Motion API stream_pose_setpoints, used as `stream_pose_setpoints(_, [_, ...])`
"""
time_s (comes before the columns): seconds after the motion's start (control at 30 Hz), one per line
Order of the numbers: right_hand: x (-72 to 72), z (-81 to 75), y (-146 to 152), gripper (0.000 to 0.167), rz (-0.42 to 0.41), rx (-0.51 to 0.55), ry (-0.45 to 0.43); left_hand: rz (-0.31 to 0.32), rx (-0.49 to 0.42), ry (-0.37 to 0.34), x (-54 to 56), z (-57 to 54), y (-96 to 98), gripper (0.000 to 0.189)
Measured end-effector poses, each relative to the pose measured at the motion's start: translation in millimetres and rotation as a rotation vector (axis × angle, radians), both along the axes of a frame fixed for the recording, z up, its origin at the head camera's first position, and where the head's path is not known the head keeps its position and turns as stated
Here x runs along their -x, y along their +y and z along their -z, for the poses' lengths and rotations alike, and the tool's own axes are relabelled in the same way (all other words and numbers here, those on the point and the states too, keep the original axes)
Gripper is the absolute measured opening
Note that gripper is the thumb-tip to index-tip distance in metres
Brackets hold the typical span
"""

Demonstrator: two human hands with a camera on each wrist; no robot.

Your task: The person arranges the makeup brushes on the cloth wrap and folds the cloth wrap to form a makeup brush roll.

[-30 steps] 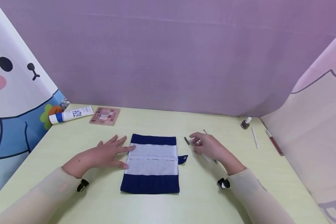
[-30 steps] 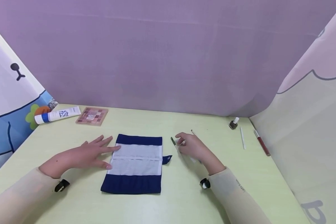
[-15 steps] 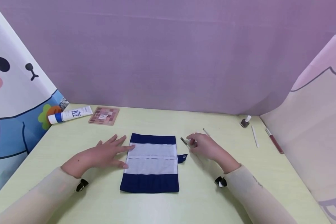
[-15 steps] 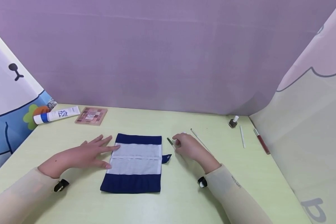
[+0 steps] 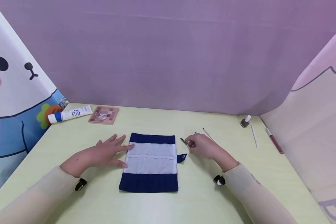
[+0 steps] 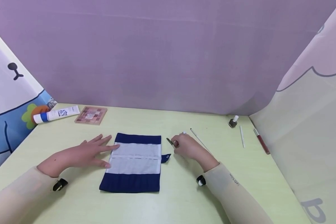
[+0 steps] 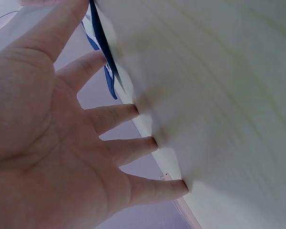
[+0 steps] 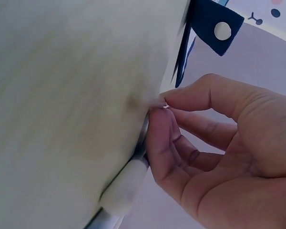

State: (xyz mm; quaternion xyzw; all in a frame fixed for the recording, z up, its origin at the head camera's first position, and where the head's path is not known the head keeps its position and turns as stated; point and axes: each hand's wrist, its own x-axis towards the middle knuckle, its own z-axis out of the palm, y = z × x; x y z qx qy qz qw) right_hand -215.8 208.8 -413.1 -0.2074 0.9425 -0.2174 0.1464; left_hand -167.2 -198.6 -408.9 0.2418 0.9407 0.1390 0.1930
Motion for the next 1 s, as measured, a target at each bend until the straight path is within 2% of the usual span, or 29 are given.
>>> stream_pose_setpoints(0.23, [-1.1, -2.7, -3.3, 0.039, 0.001, -0.027, 0.013, -0.005, 0.000, 0.000, -0.5, 0.1, -1.1, 0.083])
stream_pose_setpoints(0.43, [-0.3, -3.1, -1.5, 0.045, 0.024, -0.009, 0.009, -0.001, 0.005, 0.001, 1.1, 1.3, -0.8, 0.084])
stream_pose_setpoints(0.6, [0.8, -1.9, 2.6, 0.048, 0.040, 0.044, 0.009, -0.007, 0.002, -0.015, 1.2, 1.0, 0.2, 0.084])
stream_pose_setpoints(0.77, [1.4, -3.5, 6.6, 0.050, 0.081, 0.112, -0.033, -0.002, 0.001, -0.008, 0.6, 1.2, 0.0, 0.083])
stream_pose_setpoints(1.0, [5.8, -9.0, 11.0, 0.049, 0.138, 0.267, -0.101, -0.007, -0.008, -0.008, 0.1, 2.6, -1.1, 0.083])
